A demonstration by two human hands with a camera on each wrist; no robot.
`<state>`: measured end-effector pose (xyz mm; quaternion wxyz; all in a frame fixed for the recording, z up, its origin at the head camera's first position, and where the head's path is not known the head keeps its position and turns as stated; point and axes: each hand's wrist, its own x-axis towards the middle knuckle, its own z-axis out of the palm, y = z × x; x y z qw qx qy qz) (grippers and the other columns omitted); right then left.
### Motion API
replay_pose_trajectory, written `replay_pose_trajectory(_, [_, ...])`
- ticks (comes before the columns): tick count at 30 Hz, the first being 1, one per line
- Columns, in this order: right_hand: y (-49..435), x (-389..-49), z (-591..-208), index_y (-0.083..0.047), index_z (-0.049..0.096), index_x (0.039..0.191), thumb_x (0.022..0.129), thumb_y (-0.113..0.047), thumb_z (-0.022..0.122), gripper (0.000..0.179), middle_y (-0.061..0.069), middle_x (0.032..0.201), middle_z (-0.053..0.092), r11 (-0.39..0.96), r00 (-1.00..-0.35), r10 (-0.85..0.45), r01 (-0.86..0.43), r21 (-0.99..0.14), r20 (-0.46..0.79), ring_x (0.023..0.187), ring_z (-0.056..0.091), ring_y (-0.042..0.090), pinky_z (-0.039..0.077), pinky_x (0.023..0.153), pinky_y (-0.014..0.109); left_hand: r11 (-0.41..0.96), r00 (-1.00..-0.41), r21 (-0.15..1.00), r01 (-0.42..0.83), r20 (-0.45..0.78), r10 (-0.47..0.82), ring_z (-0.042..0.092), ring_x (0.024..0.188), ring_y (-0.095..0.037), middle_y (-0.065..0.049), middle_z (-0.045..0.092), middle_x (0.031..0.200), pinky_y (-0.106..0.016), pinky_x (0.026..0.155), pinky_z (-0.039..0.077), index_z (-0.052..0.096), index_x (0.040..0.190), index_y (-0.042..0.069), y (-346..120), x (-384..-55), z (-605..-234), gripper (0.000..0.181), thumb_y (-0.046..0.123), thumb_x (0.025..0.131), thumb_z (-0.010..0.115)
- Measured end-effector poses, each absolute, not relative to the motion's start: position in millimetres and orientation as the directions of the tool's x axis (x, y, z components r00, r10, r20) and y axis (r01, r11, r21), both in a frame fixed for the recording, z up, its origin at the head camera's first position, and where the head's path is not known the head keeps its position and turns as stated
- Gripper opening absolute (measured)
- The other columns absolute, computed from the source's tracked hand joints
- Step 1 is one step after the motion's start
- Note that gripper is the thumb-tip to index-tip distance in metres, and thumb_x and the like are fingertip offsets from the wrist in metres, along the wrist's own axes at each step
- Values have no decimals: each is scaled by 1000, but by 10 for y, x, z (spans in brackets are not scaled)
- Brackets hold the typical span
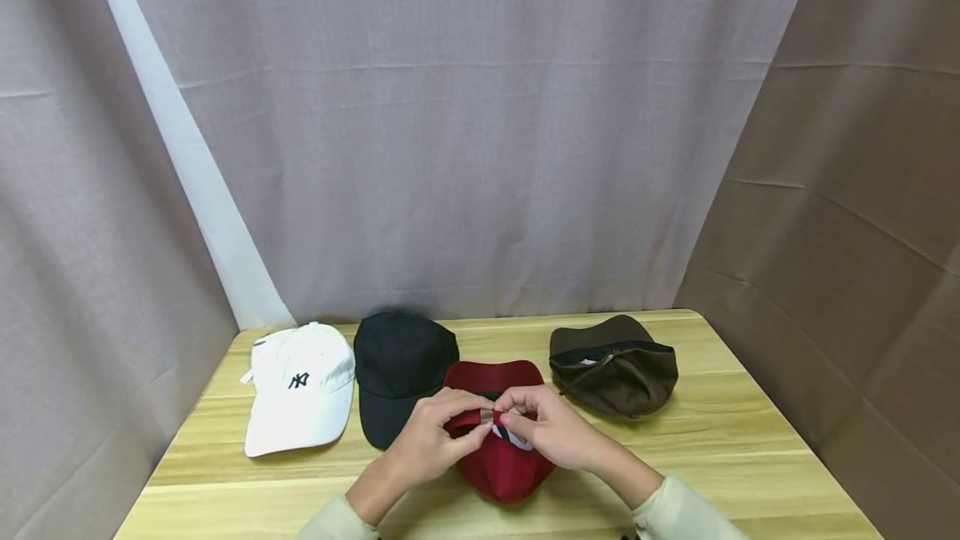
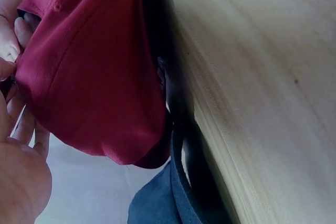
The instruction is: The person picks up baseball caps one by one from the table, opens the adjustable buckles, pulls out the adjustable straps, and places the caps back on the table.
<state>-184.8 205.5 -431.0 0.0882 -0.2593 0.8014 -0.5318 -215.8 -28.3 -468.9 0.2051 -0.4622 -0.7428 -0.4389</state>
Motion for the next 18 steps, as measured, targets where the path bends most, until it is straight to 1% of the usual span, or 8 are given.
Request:
replay_pose_trajectory(3, [2084, -1843, -4311, 4, 71, 108, 105, -5, 58, 16, -2, 77, 61, 295, -841, -521, -335, -895, 144, 65, 51, -2, 44, 59, 17, 183, -497, 476, 860, 703, 509, 75, 101, -12, 2, 82, 111, -22, 89, 60, 78, 117, 17, -278, -2151, -4691, 28, 8, 90, 83])
replay_pose_trajectory(6, [2123, -1838, -4325, 3, 72, 110, 106, -6, 57, 18, -2, 73, 56, 288, -831, -534, -353, -890, 157, 63, 49, -2, 43, 58, 17, 178, -488, 470, 865, 702, 519, 75, 101, -12, 1, 82, 111, -23, 89, 60, 78, 117, 17, -272, -2153, -4683, 28, 8, 91, 83])
replay_pose_trajectory(11, [2171, -1835, -4352, -5, 75, 113, 108, -9, 56, 20, -5, 70, 53, 303, -824, -543, -372, -877, 162, 63, 48, -3, 42, 59, 17, 184, -484, 464, 867, 693, 534, 74, 100, -11, 1, 82, 110, -25, 89, 61, 78, 118, 17, -281, -2152, -4672, 27, 10, 93, 82])
replay_pose_trajectory(14, [2181, -1845, -4364, -5, 75, 116, 108, -8, 56, 21, -1, 70, 54, 301, -818, -552, -376, -876, 162, 63, 48, -3, 41, 58, 17, 186, -490, 471, 863, 686, 539, 74, 100, -10, 1, 82, 110, -26, 89, 62, 78, 118, 18, -290, -2150, -4672, 26, 11, 93, 82])
replay_pose_trajectory(18, [2190, -1861, -4376, -2, 75, 119, 108, -8, 56, 23, 1, 71, 55, 281, -807, -567, -377, -883, 165, 63, 47, -4, 40, 58, 16, 182, -483, 465, 866, 689, 540, 74, 100, -10, 2, 82, 110, -26, 89, 61, 78, 118, 18, -292, -2157, -4676, 26, 11, 93, 82])
